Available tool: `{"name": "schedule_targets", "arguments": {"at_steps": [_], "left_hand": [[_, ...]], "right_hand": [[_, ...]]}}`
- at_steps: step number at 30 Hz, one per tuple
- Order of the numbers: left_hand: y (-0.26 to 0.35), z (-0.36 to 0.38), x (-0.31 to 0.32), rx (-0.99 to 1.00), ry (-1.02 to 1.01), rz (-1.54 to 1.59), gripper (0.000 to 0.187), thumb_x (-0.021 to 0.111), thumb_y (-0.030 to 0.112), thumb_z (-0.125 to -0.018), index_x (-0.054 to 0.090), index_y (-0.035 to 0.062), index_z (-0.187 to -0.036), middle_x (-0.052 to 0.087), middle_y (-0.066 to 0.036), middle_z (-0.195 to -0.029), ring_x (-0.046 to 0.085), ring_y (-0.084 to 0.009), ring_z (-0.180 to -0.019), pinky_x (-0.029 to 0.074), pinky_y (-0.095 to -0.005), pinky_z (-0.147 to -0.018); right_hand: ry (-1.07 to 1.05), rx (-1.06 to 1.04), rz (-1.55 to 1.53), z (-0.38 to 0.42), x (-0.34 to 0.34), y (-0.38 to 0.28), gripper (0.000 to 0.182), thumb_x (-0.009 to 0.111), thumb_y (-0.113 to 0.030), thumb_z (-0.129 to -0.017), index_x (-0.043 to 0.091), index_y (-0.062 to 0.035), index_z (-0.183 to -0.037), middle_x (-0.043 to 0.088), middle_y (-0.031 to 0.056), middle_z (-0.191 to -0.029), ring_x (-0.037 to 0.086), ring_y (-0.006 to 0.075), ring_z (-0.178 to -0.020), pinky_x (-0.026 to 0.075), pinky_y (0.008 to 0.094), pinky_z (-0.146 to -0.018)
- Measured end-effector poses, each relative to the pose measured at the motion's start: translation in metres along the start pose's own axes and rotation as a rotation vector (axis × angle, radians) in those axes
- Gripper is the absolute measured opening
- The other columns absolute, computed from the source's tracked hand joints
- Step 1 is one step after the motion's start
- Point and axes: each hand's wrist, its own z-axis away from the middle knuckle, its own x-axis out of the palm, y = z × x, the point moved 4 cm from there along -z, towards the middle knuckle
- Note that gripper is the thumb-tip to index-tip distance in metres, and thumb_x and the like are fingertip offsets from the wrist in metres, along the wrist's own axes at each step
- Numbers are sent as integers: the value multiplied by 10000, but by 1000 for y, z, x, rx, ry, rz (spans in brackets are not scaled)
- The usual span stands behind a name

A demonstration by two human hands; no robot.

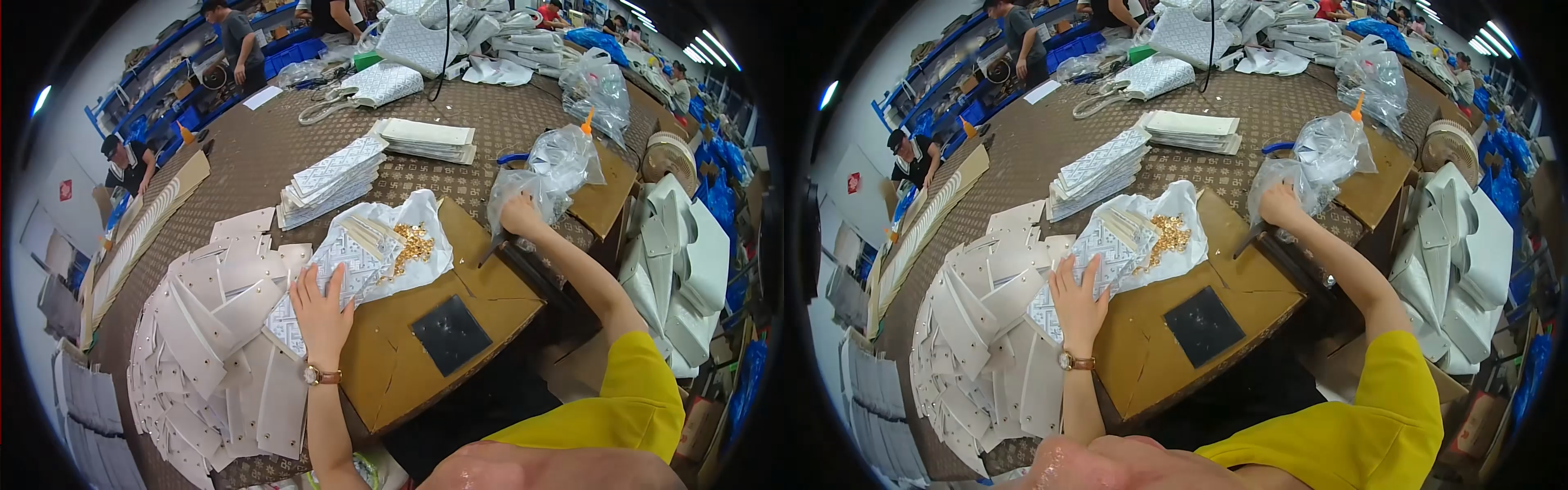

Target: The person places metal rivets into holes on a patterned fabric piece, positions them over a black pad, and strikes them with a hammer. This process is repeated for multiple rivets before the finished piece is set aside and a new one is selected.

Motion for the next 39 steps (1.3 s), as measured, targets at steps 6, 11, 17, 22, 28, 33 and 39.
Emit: {"name": "schedule_targets", "arguments": {"at_steps": [6,11,17,22,28,33,39], "left_hand": [[0,1,1,15,3,-9,772,882,239,-789,589,246,-1502,485,-195,-1495,426,-422,-1452,312,-618,-1234],[-1,3,3,35,19,-18,781,884,260,-788,582,239,-1508,491,-209,-1495,429,-430,-1445,313,-617,-1231],[0,3,1,28,42,-20,743,866,261,-809,593,238,-1500,502,-196,-1474,436,-424,-1435,325,-612,-1221],[-1,5,3,28,40,-9,758,870,285,-804,585,234,-1505,503,-210,-1482,432,-428,-1441,325,-613,-1217],[1,3,-1,42,62,-2,726,864,256,-810,603,236,-1487,504,-200,-1456,449,-417,-1420,344,-587,-1200],[1,4,-2,38,38,5,735,866,254,-808,599,238,-1493,501,-197,-1463,445,-414,-1425,339,-588,-1204],[1,3,-2,25,32,11,740,868,250,-806,598,244,-1496,501,-193,-1464,443,-414,-1433,333,-591,-1209]], "right_hand": [[437,-119,32,-14,19,9,236,638,-202,-876,780,-19,-831,732,240,-1003,693,457,-1007,421,653,-989],[510,-180,115,-32,36,27,211,669,-208,-860,797,-52,-801,755,218,-902,734,426,-923,474,645,-940],[180,-175,92,-50,48,46,211,640,-208,-927,760,-38,-891,713,238,-1003,710,435,-961,531,564,-849],[378,-172,-1,-43,37,40,184,655,-150,-867,780,-38,-792,760,213,-902,764,391,-888,599,507,-776],[412,-17,38,-24,16,36,185,613,-123,-908,761,-17,-878,758,241,-959,750,434,-915,602,521,-796],[339,22,-214,-20,11,47,281,566,-236,-1009,724,-23,-1101,733,284,-1055,702,503,-975,560,575,-851],[273,171,-376,-8,-18,28,339,574,-273,-1014,717,27,-1082,740,302,-998,701,506,-969,544,587,-840]]}}
